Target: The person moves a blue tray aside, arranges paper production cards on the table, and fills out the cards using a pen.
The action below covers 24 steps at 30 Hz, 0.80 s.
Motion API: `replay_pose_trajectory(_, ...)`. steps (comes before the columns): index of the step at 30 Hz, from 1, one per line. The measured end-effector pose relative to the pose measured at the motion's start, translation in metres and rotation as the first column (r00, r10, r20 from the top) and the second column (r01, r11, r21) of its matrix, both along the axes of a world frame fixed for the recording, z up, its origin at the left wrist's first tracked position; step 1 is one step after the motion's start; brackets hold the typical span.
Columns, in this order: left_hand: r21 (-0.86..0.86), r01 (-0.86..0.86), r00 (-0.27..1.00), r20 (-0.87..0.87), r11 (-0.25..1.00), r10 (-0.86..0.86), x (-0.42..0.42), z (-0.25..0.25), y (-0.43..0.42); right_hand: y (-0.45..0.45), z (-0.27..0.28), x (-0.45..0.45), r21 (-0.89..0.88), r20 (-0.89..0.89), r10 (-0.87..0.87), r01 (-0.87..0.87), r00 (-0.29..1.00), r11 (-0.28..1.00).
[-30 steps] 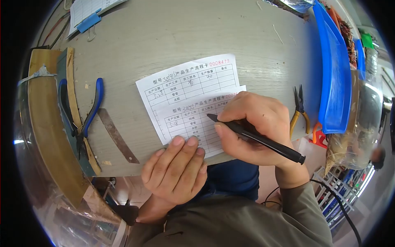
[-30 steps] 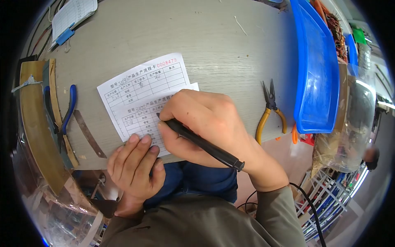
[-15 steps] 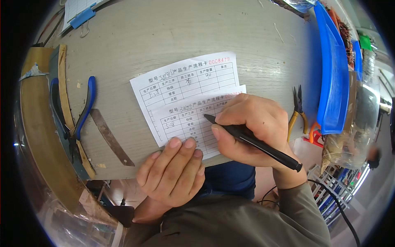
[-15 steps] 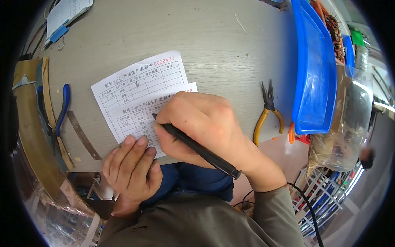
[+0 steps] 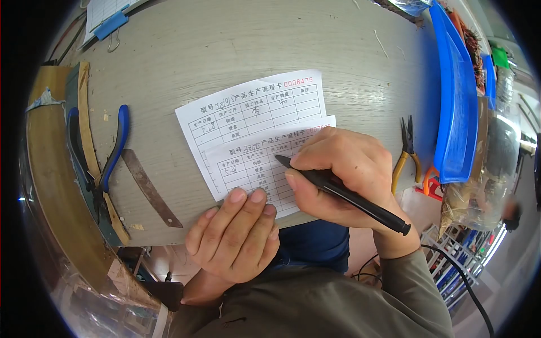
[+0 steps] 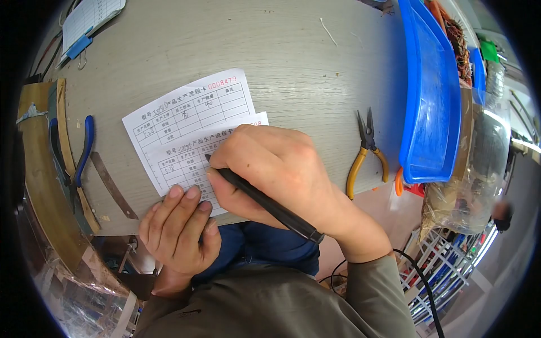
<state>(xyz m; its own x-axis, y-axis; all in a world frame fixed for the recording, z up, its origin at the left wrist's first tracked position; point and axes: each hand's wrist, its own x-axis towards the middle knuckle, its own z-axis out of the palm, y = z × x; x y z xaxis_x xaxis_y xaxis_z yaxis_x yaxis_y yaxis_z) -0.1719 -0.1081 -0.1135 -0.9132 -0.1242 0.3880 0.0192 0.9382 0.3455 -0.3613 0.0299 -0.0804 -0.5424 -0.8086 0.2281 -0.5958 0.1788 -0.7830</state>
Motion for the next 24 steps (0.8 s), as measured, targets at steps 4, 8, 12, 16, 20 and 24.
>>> replay_pose_trajectory(4,0.002,0.001,1.0,-0.003,1.0,-0.001,-0.0002,-0.0001,-0.0003,-0.0003,-0.0005,0.0002,0.006,-0.005,-0.002,0.002,1.0,1.0)
replay_pose_trajectory(8,0.008,0.002,1.0,0.003,1.0,-0.002,-0.0003,0.0012,-0.0005,-0.0002,0.0016,-0.0005,0.015,0.008,0.01,-0.01,1.0,1.0)
replay_pose_trajectory(12,0.011,0.006,1.0,-0.004,1.0,-0.006,-0.0004,0.0006,-0.0009,0.0,-0.0002,-0.0003,-0.017,0.007,-0.001,0.001,1.0,1.0)
replay_pose_trajectory(16,0.011,0.009,1.0,-0.004,1.0,-0.009,-0.0004,0.0006,-0.0006,0.0008,0.0004,-0.0003,0.0,0.011,-0.007,0.007,1.0,1.0)
replay_pose_trajectory(20,0.01,0.011,1.0,-0.003,1.0,-0.011,-0.0003,0.001,-0.0005,0.0005,0.0013,-0.0001,0.02,0.002,-0.007,0.007,1.0,1.0)
replay_pose_trajectory(24,0.02,0.012,1.0,0.002,1.0,-0.012,0.0002,0.0003,-0.0006,0.0004,0.0022,-0.0007,0.026,-0.01,-0.007,0.007,1.0,1.0)
